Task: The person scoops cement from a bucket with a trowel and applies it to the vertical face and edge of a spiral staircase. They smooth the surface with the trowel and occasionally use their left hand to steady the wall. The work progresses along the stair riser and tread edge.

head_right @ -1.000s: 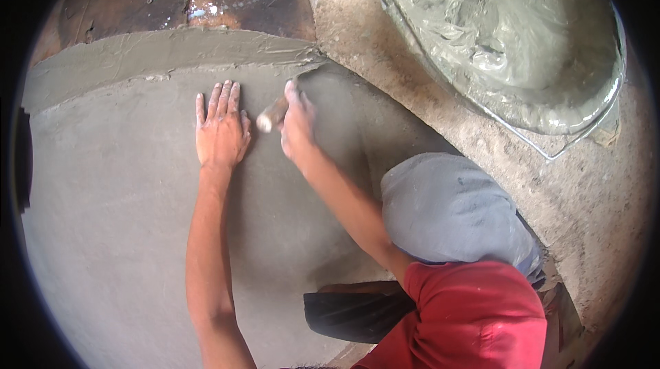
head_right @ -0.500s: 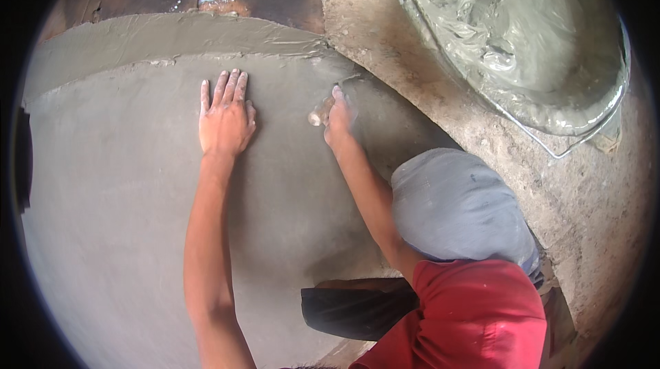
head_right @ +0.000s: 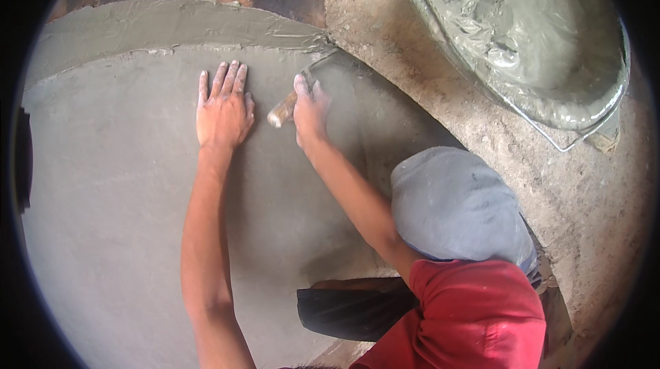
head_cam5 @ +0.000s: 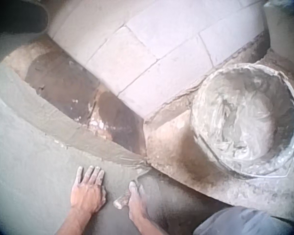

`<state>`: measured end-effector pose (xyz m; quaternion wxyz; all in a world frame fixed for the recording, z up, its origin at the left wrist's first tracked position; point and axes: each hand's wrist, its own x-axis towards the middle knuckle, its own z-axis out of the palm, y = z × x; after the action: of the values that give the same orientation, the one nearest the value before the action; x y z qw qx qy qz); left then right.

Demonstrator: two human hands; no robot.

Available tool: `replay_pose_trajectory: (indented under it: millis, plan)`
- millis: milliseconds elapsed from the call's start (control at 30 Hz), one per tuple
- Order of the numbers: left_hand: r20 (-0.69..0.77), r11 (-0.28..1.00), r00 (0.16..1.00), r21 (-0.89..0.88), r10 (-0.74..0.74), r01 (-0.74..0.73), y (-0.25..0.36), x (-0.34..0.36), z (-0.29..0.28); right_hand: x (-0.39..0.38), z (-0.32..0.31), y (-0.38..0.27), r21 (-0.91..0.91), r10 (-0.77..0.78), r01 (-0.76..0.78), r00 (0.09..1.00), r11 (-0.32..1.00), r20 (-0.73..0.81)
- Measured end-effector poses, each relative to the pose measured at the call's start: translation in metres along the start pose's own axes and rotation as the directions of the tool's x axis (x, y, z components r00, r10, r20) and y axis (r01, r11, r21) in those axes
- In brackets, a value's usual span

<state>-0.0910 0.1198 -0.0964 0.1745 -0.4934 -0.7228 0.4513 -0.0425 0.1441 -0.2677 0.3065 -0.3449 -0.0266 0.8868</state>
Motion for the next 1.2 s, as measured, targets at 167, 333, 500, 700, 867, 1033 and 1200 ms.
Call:
replay_pose_trajectory:
  millis: [167, 333, 500, 700, 867, 1033, 1200]
  plan:
    - [0.007, 1.0, 1.0, 0.011, 0.002, -0.003, 0.0, 0.001, 0.0, -0.018, -0.031, 0.027, -0.195, -0.079, 0.079, 0.997, 0.978, 0.006]
    - [0.023, 1.0, 1.0, 0.018, 0.006, -0.006, 0.0, 0.0, -0.001, 0.026, -0.052, 0.052, -0.114, 0.065, -0.083, 0.985, 0.99, -0.157]
    - [-0.007, 1.0, 1.0, 0.0, 0.012, -0.012, 0.001, 0.0, 0.0, 0.061, -0.058, 0.058, -0.05, -0.028, 0.015, 0.964, 0.999, -0.266]
    - [-0.001, 1.0, 1.0, 0.001, 0.008, -0.008, 0.001, 0.001, 0.001, 0.065, -0.046, 0.046, -0.02, 0.028, -0.032, 0.985, 0.999, -0.169]
    - [0.003, 1.0, 1.0, 0.01, -0.001, 0.001, 0.002, 0.001, 0.002, 0.042, -0.038, 0.031, -0.083, -0.087, 0.077, 0.99, 0.994, -0.113]
    - [0.01, 1.0, 1.0, 0.015, 0.0, 0.0, 0.003, 0.002, 0.002, 0.008, -0.051, 0.04, -0.245, -0.157, 0.152, 0.988, 0.958, 0.0]
    - [-0.016, 1.0, 1.0, -0.013, 0.021, -0.021, 0.003, 0.002, 0.002, 0.02, -0.061, 0.057, -0.215, -0.111, 0.072, 0.978, 0.974, -0.177]
